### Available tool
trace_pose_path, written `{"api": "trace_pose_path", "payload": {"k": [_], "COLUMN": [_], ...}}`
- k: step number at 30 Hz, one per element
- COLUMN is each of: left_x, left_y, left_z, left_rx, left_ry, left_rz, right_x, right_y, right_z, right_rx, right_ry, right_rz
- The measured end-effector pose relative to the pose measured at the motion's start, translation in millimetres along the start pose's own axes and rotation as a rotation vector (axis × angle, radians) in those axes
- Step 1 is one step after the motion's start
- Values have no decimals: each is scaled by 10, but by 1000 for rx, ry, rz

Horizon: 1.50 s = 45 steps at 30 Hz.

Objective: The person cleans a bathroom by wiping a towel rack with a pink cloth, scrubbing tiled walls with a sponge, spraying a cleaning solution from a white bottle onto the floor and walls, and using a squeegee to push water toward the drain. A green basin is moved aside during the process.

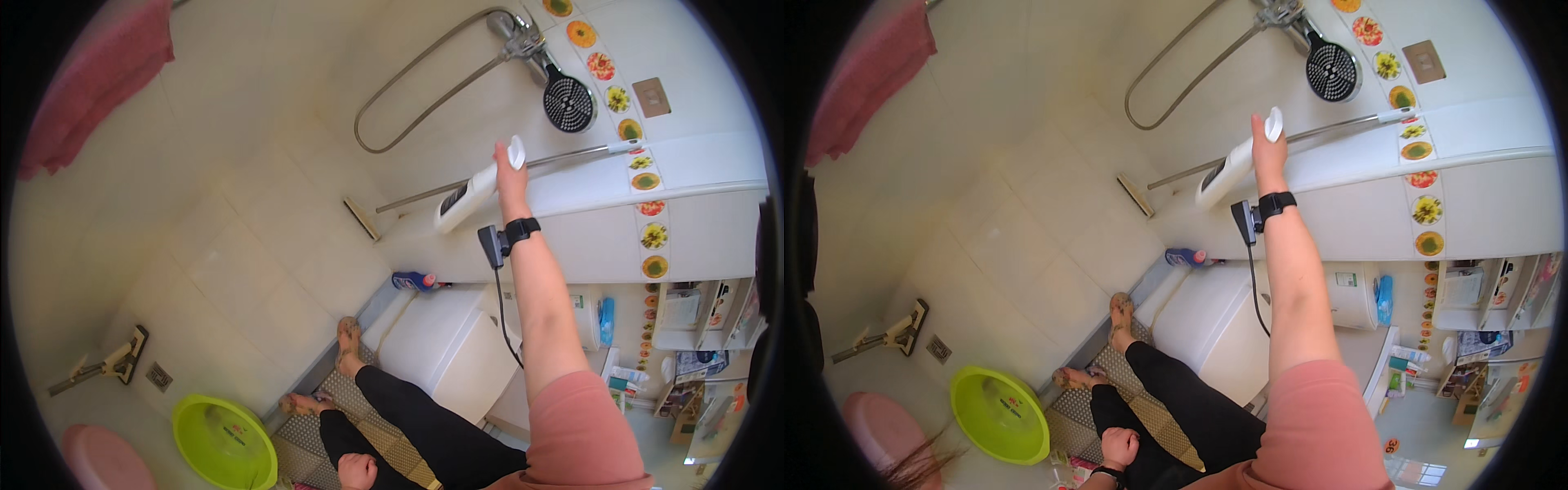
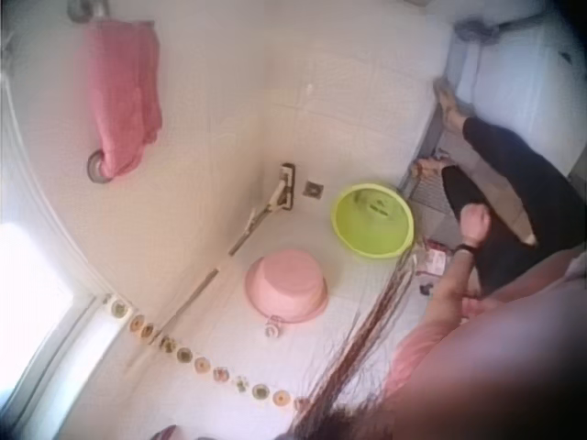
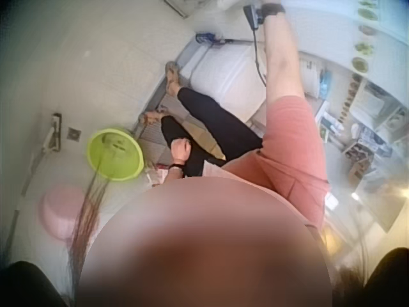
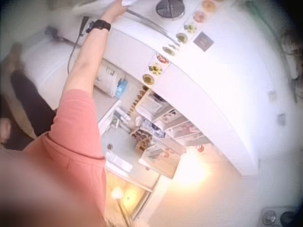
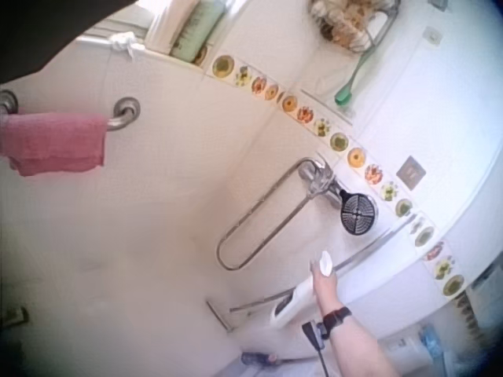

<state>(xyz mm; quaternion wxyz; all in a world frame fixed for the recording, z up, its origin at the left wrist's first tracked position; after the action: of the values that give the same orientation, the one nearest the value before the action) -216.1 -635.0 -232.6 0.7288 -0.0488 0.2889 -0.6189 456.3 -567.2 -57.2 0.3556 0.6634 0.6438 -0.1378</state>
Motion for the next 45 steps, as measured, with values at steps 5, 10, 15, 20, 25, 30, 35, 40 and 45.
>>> {"api": "trace_pose_path", "payload": {"k": [5, 10, 15, 20, 25, 30, 35, 40, 45], "left_x": [-148, -1583, -3859, -5608, -6152, -6545, -6697, -6705, -6740], "left_y": [113, 895, 1759, 2288, 2685, 2919, 2987, 3001, 3041], "left_z": [137, 521, 1355, 2449, 2435, 2150, 2050, 2034, 2148], "left_rx": [-28, 145, 87, 177, -194, -275, -189, -211, -166], "left_ry": [48, 159, 620, 1114, 1280, 1201, 1200, 1265, 1264], "left_rz": [-116, 315, 752, 1157, 1021, 829, 824, 730, 647], "right_x": [148, 435, 545, 602, 661, 821, 857, 868, 919], "right_y": [-244, -638, -690, -248, 333, 663, 760, 824, 1003], "right_z": [-89, -559, -1289, -2065, -2425, -2468, -2546, -2717, -2935], "right_rx": [106, -44, -54, -130, -195, -181, -226, -235, -256], "right_ry": [-53, 125, 403, 570, 741, 692, 547, 580, 616], "right_rz": [-134, -326, -452, -398, -262, -319, -282, -241, -162]}}
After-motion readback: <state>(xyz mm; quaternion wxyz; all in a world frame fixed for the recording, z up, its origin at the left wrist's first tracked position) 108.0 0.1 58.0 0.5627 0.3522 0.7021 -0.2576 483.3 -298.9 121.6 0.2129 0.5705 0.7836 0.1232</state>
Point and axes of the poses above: each hand's wrist, its own y-axis towards the middle knuckle, its own x-axis out of the palm, z = x × y, the point moved 5 cm from there along y, towards the middle knuckle, and after that the axes turned 4 degrees about y, right-handed, at the moved point
